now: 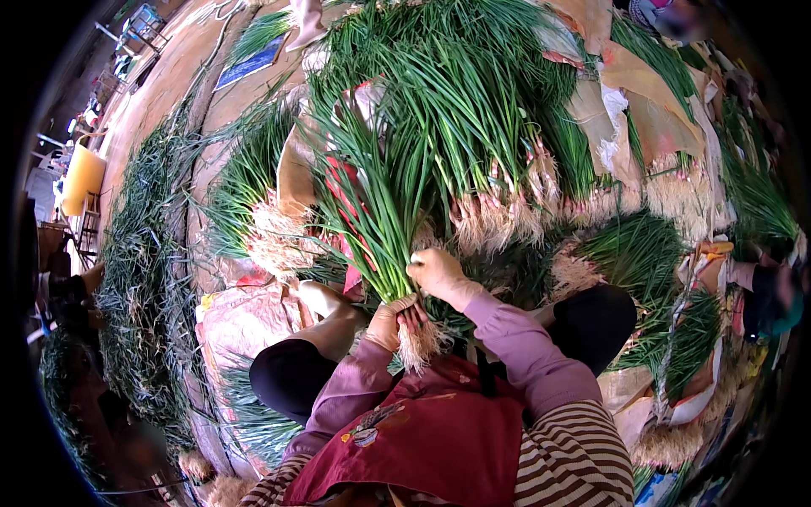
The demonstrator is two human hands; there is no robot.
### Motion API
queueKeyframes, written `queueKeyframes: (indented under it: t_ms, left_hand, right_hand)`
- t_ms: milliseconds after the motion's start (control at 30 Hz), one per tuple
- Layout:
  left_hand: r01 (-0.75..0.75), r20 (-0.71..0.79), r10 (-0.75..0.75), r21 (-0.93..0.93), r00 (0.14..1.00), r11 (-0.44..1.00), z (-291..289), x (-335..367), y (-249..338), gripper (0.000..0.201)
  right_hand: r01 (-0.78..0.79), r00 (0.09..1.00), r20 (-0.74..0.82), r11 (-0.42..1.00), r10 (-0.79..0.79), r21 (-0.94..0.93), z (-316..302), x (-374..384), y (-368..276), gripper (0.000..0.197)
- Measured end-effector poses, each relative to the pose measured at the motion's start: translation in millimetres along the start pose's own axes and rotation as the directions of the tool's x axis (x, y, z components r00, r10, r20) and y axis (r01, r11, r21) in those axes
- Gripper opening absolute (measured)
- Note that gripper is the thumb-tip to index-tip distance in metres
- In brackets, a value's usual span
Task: The person gathers stalks of green onions by hand, organizes them into a large bundle, and then secures the bundle with a rubber band.
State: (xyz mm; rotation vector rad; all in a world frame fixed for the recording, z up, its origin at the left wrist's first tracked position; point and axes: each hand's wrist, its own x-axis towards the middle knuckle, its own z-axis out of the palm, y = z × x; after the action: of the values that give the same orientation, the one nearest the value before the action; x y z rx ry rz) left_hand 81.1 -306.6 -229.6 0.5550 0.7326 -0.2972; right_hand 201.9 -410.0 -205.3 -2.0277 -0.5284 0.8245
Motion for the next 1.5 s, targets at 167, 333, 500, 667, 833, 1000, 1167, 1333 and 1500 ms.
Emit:
queueKeyframes:
  t_ms: [167,333,500,667,833,1000,1167,1333,1500]
  left_hand:
    - [-0.115,-0.087,0.120,0.061,0.989,0.992,9,-7,-7,0.021]
    - [-0.236,-0.062,0.237,0.017,0.970,0.972,10,-11,-8,0.021]
    - [-0.279,0.008,0.281,0.140,0.960,0.950,15,-24,2,0.020]
    - [-0.243,0.096,0.228,0.193,0.969,0.951,13,-12,-4,0.025]
    - [-0.114,0.109,0.115,-0.019,0.987,0.993,18,-15,-1,0.035]
    - [0.023,-0.004,-0.023,-0.073,1.000,0.997,23,-12,2,0.021]
    - [0.053,0.089,-0.050,-0.033,0.995,0.998,8,1,-6,0.020]
    - [0.039,0.076,-0.039,-0.003,0.996,0.999,6,1,-7,0.021]
    - [0.008,0.012,-0.008,0.023,1.000,1.000,6,-4,-12,0.018]
  right_hand:
    - [0.035,0.992,-0.123,0.842,0.037,0.538,24,-9,25,0.017]
    - [-0.228,0.909,0.040,0.415,0.415,0.881,32,-18,22,0.015]
    - [0.008,0.923,0.295,0.754,0.247,-0.657,-24,-22,32,0.026]
    - [-0.452,0.821,-0.539,0.793,0.189,-0.409,-116,35,45,0.026]
    - [-0.269,0.947,-0.280,0.865,0.157,-0.425,-98,5,11,0.022]
    - [0.163,0.942,0.296,0.987,-0.157,0.006,-25,-62,40,0.022]
    - [-0.035,0.979,-0.187,0.976,0.075,0.213,-26,-37,42,0.041]
    - [-0.006,0.911,-0.408,0.988,-0.057,-0.152,-14,-2,8,0.029]
    - [0.038,0.963,-0.238,0.814,0.125,0.580,13,-22,30,0.019]
